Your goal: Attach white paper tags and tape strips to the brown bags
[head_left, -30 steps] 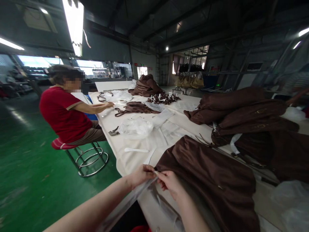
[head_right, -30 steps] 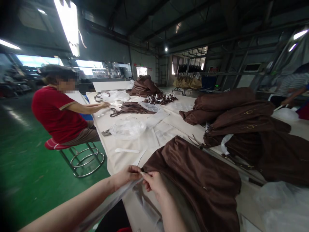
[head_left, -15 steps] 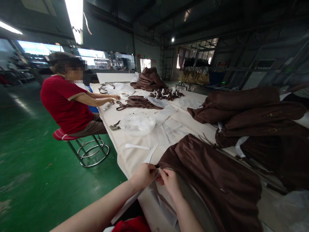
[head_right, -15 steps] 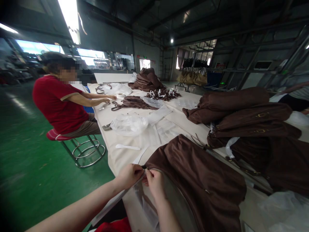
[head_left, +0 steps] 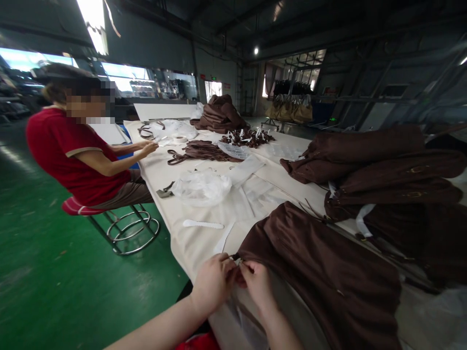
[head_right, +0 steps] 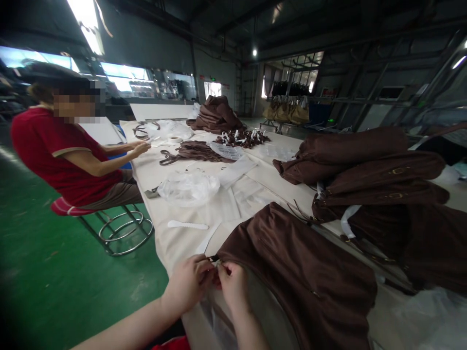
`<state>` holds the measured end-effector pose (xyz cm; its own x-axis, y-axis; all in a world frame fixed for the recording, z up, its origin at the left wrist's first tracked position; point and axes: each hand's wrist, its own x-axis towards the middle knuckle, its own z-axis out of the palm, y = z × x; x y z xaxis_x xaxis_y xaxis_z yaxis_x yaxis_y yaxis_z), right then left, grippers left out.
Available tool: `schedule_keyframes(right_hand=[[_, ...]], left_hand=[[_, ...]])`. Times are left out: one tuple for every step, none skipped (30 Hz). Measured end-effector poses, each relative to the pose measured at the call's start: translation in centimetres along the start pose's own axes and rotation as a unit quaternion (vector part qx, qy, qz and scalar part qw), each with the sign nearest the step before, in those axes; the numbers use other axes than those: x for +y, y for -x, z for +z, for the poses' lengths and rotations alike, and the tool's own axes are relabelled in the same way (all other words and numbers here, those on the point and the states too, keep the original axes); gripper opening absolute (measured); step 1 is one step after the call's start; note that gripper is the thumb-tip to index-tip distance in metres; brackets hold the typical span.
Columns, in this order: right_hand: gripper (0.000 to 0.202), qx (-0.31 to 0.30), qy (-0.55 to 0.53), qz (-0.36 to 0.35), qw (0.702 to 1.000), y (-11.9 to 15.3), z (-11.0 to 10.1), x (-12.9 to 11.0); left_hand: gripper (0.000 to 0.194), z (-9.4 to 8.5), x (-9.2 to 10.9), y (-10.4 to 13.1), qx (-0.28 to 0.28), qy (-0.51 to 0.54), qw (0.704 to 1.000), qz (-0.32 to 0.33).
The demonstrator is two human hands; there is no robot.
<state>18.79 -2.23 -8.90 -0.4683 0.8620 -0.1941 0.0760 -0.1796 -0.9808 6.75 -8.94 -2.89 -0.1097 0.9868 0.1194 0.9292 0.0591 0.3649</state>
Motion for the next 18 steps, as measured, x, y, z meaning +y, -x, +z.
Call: schedule_keyframes(right_hand=[[0.043, 0.005, -0.009, 0.01, 1.0, 0.1, 0.0, -0.2], [0.043, 0.009, -0.021, 0.02, 1.0, 0.2, -0.1, -0.3], [0.042, 0.013, -0.035, 0.03, 0.999, 0.3, -0.1, -0.5], [0.043, 0.018, -0.051, 0.04, 0.998, 0.4, -0.1, -0.7], [0.043, 0.02, -0.066, 0.049, 0.996, 0.5, -0.1, -0.9], [0.044, 0.021, -0.077, 0.054, 0.995, 0.5, -0.1, -1.0], [0.045, 0.019, -0.081, 0.054, 0.995, 0.6, -0.1, -1.0], [0.045, 0.015, -0.078, 0.049, 0.996, 0.6, -0.1, -1.0], [0.044, 0.011, -0.07, 0.039, 0.997, 0.6, -0.2, -1.0], [0.043, 0.008, -0.061, 0.027, 0.998, 0.6, -0.2, -1.0], [0.042, 0.007, -0.056, 0.018, 0.998, 0.5, -0.2, -1.0], [0.042, 0.009, -0.057, 0.013, 0.998, 0.5, -0.3, -1.1], [0.042, 0.012, -0.064, 0.01, 0.998, 0.5, -0.3, -1.2], [0.041, 0.016, -0.073, 0.008, 0.997, 0.4, -0.3, -1.3], [0.04, 0.019, -0.083, 0.005, 0.996, 0.5, -0.4, -1.5], [0.039, 0.023, -0.092, 0.002, 0.995, 0.5, -0.4, -1.6], [0.038, 0.027, -0.1, -0.002, 0.995, 0.5, -0.4, -1.7], [0.037, 0.028, -0.105, -0.007, 0.994, 0.6, -0.4, -1.8]], left_hand=[[0.023, 0.3, 0.2, 0.2, -0.002, -0.038, 0.999, 0.016], [0.024, 0.7, 0.3, 0.4, -0.005, -0.074, 0.997, 0.035], [0.024, 1.2, 0.4, 0.7, -0.009, -0.105, 0.993, 0.055], [0.023, 1.7, 0.4, 1.0, -0.011, -0.131, 0.988, 0.075], [0.023, 2.1, 0.4, 1.2, -0.011, -0.152, 0.984, 0.094], [0.023, 2.4, 0.3, 1.5, -0.009, -0.165, 0.98, 0.115], [0.023, 2.6, 0.2, 1.8, -0.006, -0.171, 0.976, 0.131], [0.024, 2.7, 0.1, 2.0, -0.004, -0.166, 0.976, 0.142], [0.025, 2.5, 0.0, 2.1, -0.001, -0.148, 0.978, 0.145], [0.026, 2.2, -0.1, 2.1, 0.002, -0.113, 0.984, 0.14], [0.026, 1.8, -0.2, 2.0, 0.008, -0.059, 0.99, 0.125], [0.027, 1.2, -0.3, 1.7, 0.018, 0.009, 0.995, 0.096], [0.027, 0.6, -0.4, 1.3, 0.026, 0.088, 0.994, 0.055], [0.029, -0.1, -0.5, 0.8, 0.029, 0.168, 0.985, 0.008], [0.032, -0.6, -0.7, 0.3, 0.02, 0.24, 0.97, -0.036], [0.036, -1.1, -0.7, -0.3, -0.001, 0.294, 0.953, -0.072], [0.039, -1.4, -0.7, -0.7, -0.033, 0.331, 0.938, -0.096], [0.04, -1.5, -0.7, -1.1, -0.07, 0.354, 0.926, -0.107]])
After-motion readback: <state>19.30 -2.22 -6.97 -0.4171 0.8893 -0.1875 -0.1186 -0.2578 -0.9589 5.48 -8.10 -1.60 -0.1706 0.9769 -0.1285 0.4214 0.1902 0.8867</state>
